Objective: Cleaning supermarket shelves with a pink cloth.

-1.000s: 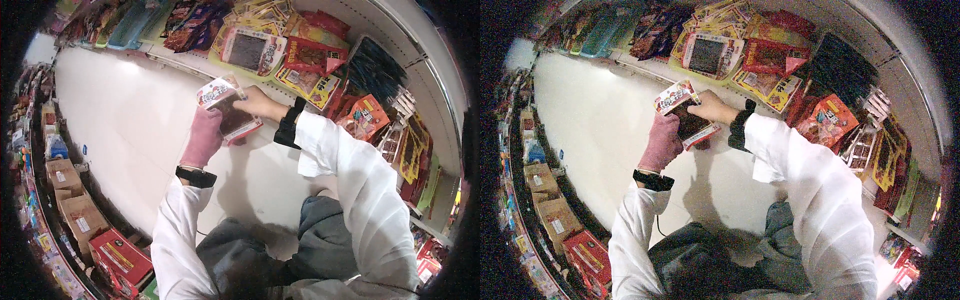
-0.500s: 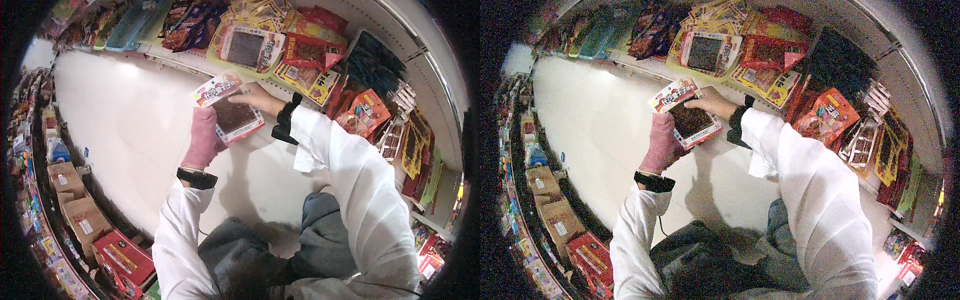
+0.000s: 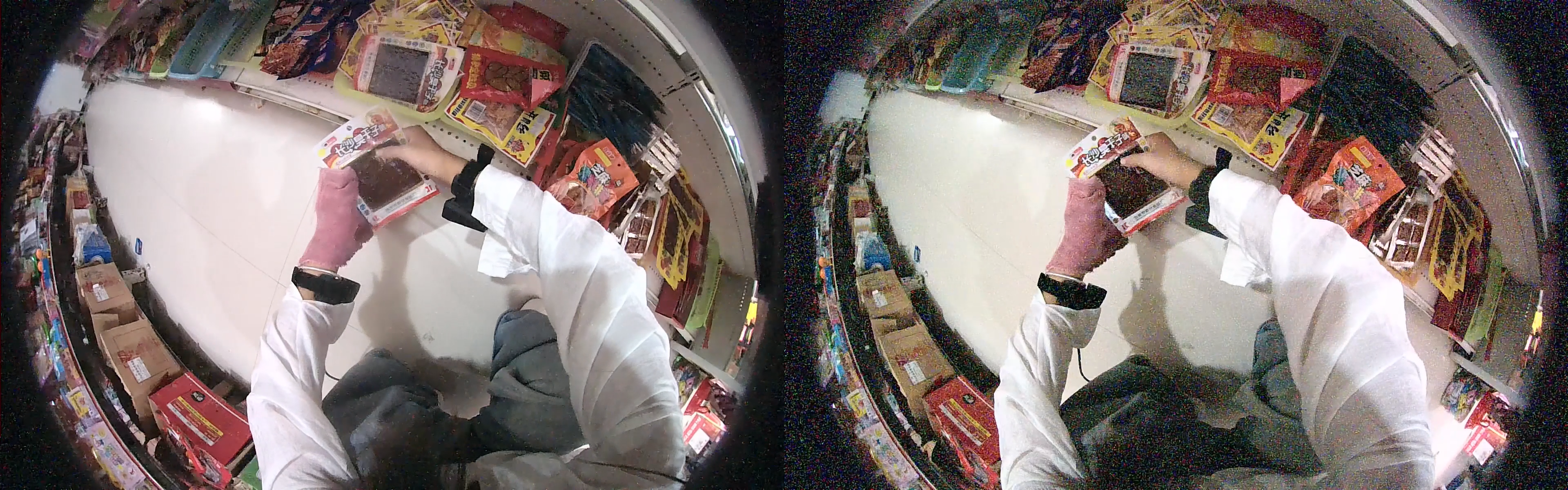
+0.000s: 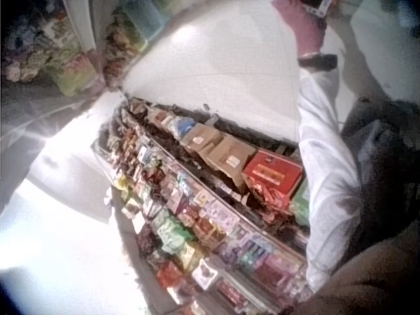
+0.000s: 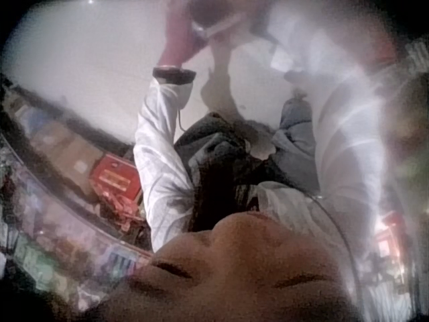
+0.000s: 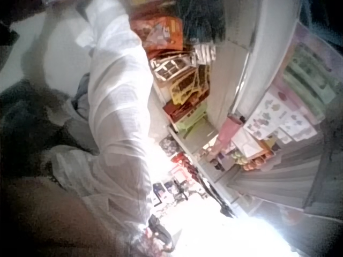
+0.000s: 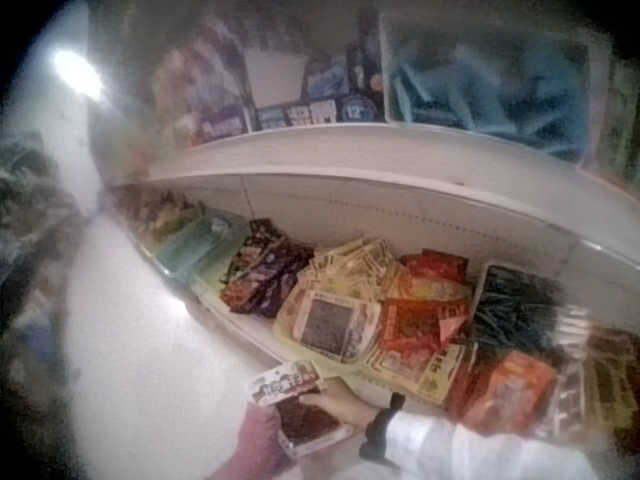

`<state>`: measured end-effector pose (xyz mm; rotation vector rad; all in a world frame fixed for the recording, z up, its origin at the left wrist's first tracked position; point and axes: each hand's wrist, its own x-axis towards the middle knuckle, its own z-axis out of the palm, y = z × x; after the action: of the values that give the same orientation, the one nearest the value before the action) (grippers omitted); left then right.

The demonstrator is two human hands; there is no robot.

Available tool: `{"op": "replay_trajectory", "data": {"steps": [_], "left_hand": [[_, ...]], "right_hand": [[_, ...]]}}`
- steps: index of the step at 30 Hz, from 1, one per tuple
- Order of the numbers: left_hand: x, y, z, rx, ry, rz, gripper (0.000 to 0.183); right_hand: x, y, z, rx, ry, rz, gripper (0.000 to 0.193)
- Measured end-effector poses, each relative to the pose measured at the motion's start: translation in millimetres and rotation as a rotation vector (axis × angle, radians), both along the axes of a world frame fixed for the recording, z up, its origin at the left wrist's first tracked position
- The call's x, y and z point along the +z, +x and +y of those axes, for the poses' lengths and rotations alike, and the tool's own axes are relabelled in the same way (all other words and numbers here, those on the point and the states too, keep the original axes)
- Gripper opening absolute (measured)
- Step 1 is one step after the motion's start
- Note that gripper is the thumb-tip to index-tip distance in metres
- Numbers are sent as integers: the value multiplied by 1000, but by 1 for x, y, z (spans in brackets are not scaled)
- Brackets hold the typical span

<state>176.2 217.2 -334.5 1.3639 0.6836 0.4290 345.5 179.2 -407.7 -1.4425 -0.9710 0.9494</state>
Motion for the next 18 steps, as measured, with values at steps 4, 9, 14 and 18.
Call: {"op": "replay_trajectory", "data": {"steps": [4,9,14,18], "left_hand": [[-16,1,0,-75,733,113,29],[2,10,-7,5,-466,-124,38],[-5,11,-9,22,-314,-38,33],[-11,19,-12,87,-606,-134,30]], "right_hand": [[4,-6,-2,-78,0,15,46],[-3,1,-4,-108,-15,-15,42],[3,-5,-10,-112,-179,183,41],[-11,-3,-10,-120,-14,146,39]]}}
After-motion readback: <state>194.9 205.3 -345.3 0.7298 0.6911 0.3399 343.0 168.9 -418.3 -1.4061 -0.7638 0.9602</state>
